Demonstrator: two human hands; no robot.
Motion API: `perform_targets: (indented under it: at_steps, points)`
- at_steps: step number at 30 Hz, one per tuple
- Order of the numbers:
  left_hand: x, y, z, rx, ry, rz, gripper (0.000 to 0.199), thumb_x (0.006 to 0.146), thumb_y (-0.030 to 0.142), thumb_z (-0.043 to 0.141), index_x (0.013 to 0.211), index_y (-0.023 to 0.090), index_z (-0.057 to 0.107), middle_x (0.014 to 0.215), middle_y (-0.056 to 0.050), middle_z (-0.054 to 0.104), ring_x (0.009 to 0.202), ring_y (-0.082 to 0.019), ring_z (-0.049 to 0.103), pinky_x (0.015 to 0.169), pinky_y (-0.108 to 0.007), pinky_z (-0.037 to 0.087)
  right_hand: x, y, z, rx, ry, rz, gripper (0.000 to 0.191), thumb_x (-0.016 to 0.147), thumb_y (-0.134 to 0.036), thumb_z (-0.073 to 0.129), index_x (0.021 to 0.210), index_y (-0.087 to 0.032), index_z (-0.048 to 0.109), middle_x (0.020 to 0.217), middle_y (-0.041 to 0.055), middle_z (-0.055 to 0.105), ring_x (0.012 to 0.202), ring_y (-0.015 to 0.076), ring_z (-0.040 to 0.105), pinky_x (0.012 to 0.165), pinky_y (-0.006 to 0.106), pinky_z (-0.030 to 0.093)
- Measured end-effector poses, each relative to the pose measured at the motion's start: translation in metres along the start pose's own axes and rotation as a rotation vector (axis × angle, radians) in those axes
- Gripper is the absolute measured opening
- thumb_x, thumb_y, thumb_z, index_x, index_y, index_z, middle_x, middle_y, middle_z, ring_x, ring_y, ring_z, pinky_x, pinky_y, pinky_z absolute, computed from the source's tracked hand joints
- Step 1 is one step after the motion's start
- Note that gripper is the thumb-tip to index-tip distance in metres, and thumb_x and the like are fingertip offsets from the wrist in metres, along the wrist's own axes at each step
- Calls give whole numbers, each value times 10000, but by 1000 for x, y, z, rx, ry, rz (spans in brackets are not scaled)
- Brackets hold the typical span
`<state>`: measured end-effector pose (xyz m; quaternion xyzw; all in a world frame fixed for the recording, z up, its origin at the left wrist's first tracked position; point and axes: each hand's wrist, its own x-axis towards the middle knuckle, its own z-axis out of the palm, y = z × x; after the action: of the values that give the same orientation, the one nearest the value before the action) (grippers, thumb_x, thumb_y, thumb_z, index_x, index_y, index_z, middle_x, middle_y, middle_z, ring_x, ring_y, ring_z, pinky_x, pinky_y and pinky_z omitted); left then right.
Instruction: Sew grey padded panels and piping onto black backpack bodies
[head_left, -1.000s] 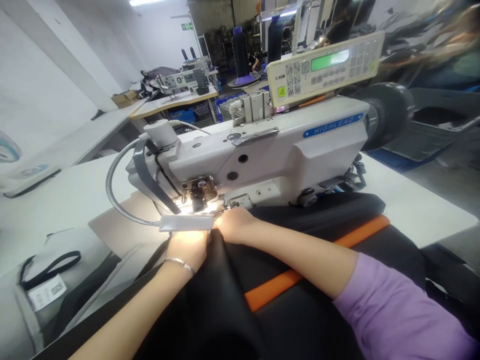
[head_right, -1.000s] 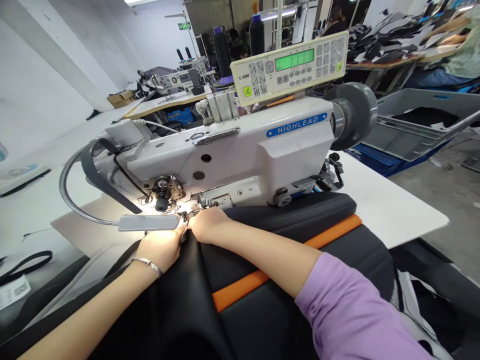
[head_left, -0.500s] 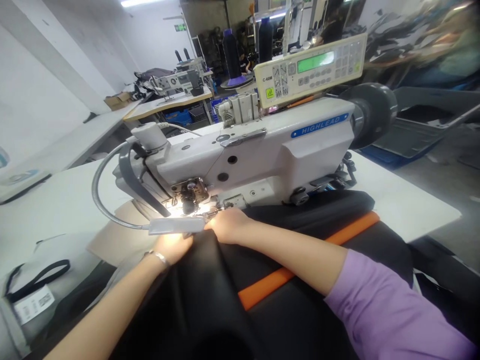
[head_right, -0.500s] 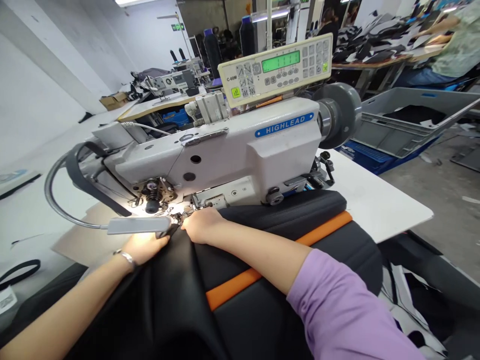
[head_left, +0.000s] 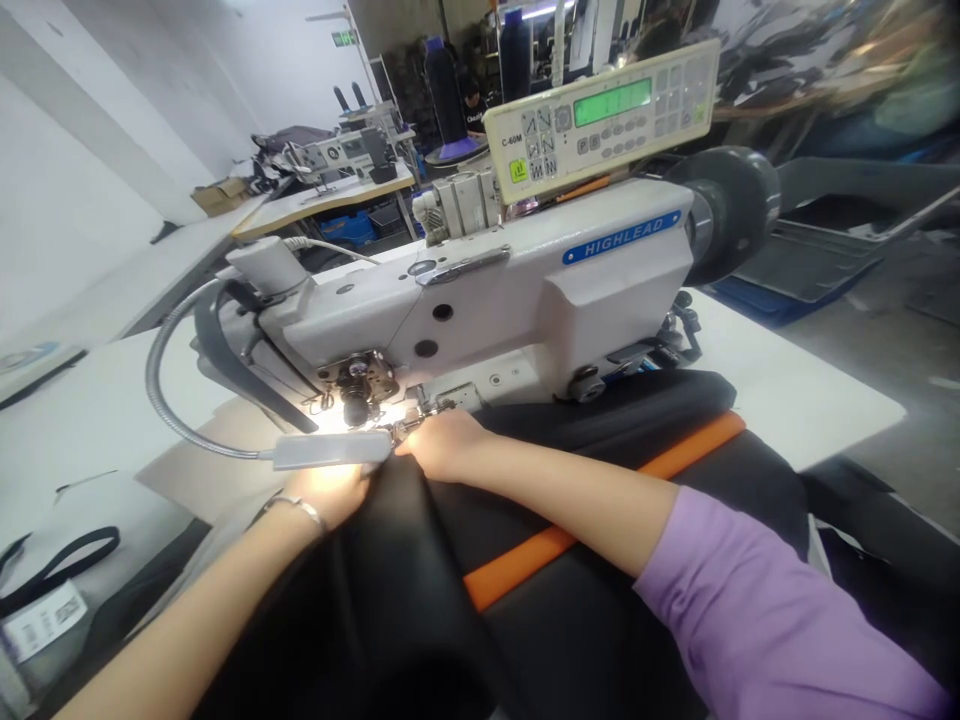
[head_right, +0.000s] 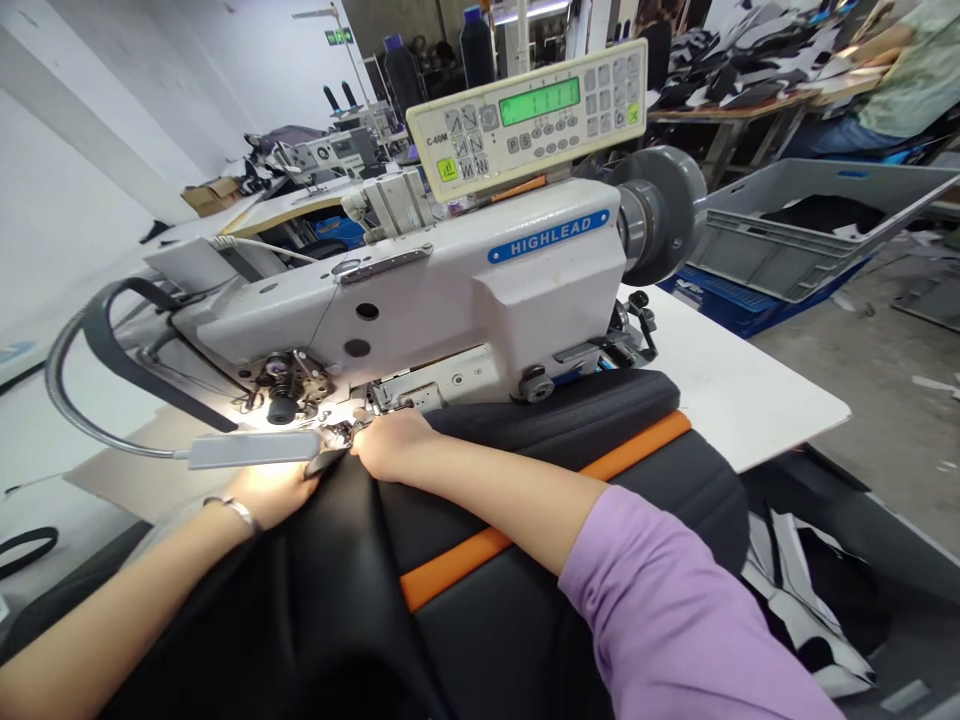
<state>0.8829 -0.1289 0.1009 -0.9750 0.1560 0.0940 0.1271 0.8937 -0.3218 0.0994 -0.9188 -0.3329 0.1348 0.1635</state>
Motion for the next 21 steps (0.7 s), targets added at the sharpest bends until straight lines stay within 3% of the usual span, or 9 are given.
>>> perform_targets:
  at_steps: [6,12,21]
  points:
    - [-12,28,7,159,33,3,447,820,104,394,1233,164,552,1215,-133,599,1017,-281,602,841,-394,481,0,-1,-1,-14,24,4,326,856,-231,436,1066,-255,685,1109,44,670,1012,234,618,806,335,476]
    - [-10,36,14,162,66,-17,389,851,110,362,1158,122,601,1059,-146,653,949,-293,616,819,-413,469,5,0,2,-29,54,4,326,890,-266,397,975,-249,711,1024,48,695,928,221,638,735,311,473]
    - [-6,31,24,90,244,10,384,771,79,426,1085,137,640,938,-143,666,924,-274,616,822,-393,463,12,-1,10,-76,99,19,300,870,-246,411,864,-212,709,968,72,699,877,239,645,698,325,476]
